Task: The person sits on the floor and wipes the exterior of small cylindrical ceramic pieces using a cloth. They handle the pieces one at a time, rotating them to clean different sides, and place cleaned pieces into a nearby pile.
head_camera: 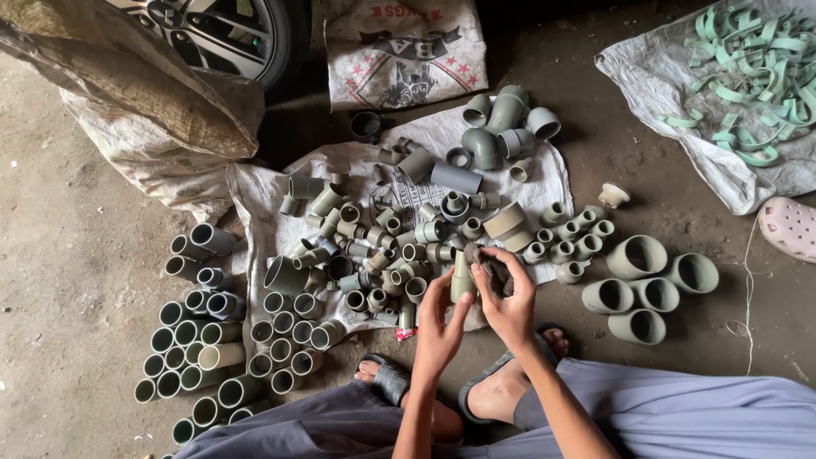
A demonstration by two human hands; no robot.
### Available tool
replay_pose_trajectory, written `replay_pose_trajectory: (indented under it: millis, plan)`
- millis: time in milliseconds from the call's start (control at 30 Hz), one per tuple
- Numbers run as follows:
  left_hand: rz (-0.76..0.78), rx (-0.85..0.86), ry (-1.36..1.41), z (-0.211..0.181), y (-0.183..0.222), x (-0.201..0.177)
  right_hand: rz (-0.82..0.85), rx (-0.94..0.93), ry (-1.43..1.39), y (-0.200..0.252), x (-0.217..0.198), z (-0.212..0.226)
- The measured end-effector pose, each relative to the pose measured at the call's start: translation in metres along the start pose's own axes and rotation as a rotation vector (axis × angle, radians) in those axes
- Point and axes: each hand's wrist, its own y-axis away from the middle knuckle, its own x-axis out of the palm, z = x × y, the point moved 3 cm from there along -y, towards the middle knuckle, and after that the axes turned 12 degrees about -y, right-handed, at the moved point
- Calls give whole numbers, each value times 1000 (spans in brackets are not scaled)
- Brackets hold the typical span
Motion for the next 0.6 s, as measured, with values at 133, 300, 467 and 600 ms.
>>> replay_pose_trajectory:
  millis: [133,300,467,600]
  plan:
    - [-140,-71,88,14,0,4,131,-10,-37,-3,5,-7]
    - [-120,-219,572,72,4,22,233,-82,-30,-6,3,-1]
    - [29,-167,421,25,3,14,97,-151,41,-8,-6,1]
    - [-2,11,127,35,3,13,113,-151,0,-10,-3,4]
